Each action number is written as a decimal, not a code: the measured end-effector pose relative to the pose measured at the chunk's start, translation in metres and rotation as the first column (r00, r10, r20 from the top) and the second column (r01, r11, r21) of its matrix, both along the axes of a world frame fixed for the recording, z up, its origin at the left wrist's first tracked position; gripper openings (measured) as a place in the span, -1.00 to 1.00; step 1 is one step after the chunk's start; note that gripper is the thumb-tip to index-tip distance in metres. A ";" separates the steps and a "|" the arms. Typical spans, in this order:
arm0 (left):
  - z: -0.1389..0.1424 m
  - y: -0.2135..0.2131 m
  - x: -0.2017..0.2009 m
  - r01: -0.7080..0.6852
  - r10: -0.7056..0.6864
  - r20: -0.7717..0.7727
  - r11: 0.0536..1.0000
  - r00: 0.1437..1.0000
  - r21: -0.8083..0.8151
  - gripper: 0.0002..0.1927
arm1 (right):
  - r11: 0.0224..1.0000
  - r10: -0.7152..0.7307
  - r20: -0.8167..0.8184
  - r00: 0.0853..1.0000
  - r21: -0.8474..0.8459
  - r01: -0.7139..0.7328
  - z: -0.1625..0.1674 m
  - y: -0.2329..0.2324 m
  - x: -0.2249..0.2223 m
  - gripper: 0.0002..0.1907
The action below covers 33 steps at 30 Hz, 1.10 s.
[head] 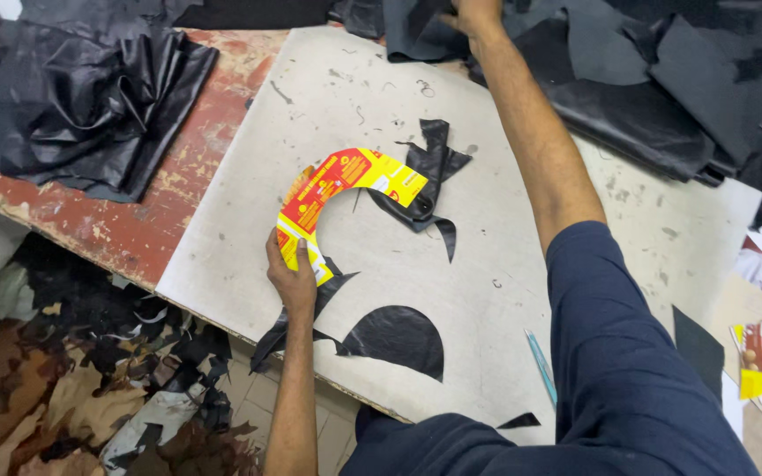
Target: The person uses a utility knife to cut a yellow and red printed sheet, then cuts a piece of black flexible material using a white paper template as a guide. The person also cuts a curved shape from the black material using the printed sheet as a template. Cut pieces are set aside on the table.
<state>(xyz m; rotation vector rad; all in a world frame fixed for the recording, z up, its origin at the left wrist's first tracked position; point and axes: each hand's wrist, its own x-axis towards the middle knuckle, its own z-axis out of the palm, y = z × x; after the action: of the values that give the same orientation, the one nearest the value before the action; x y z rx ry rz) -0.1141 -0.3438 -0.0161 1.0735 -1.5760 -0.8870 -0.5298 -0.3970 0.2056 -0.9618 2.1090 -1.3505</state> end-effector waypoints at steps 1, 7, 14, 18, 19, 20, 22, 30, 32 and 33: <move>-0.001 -0.001 0.001 -0.004 0.004 0.007 1.000 1.000 0.017 -0.52 | 0.998 0.006 -0.087 0.996 0.069 0.000 -0.009 -0.004 0.003 -0.51; -0.001 -0.001 0.001 -0.008 0.008 -0.016 1.000 1.000 0.006 -0.53 | 0.981 -0.070 -0.459 0.886 -0.192 -0.022 -0.065 0.014 0.021 -0.21; 0.006 0.002 0.009 0.028 -0.029 -0.102 1.000 0.994 -0.010 -0.57 | 0.922 0.215 -0.457 0.863 -0.195 -0.334 -0.088 0.174 0.127 -0.52; -0.002 0.004 0.018 0.065 -0.064 -0.248 0.998 0.967 -0.003 -0.59 | 0.898 0.386 -0.352 0.853 -0.069 -0.435 -0.092 0.326 0.216 -0.70; -0.006 0.003 0.019 0.076 -0.070 -0.294 0.997 0.953 0.009 -0.58 | 0.915 0.367 -0.365 0.856 -0.024 -0.402 -0.094 0.360 0.234 -0.71; -0.008 0.003 0.021 0.079 -0.084 -0.301 0.996 0.950 -0.027 -0.59 | 0.930 0.345 -0.382 0.857 0.018 -0.366 -0.095 0.388 0.248 -0.72; -0.008 0.004 0.023 0.116 -0.127 -0.326 0.992 0.937 -0.054 -0.59 | 0.976 0.208 -0.200 0.957 0.102 -0.190 -0.101 0.441 0.272 -0.69; 0.029 0.035 0.037 0.350 -0.189 -0.634 0.926 0.750 0.139 -0.61 | 0.897 -0.404 0.278 0.871 -0.064 0.437 -0.139 0.556 0.379 -0.62; 0.044 0.063 0.037 0.571 -0.286 -0.768 0.811 0.573 0.124 -0.64 | 0.879 -0.441 0.292 0.849 -0.052 0.474 -0.143 0.552 0.412 -0.55; 0.048 0.083 0.038 0.679 -0.327 -0.806 0.723 0.494 0.122 -0.66 | 0.874 -0.430 0.312 0.847 -0.093 0.477 -0.143 0.548 0.428 -0.50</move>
<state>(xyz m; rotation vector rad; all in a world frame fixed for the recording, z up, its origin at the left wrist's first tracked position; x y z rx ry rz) -0.0762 -0.2610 0.0317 0.3316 -0.9738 -1.9020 -0.1022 0.1510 0.0626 -0.2886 2.0953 -1.7992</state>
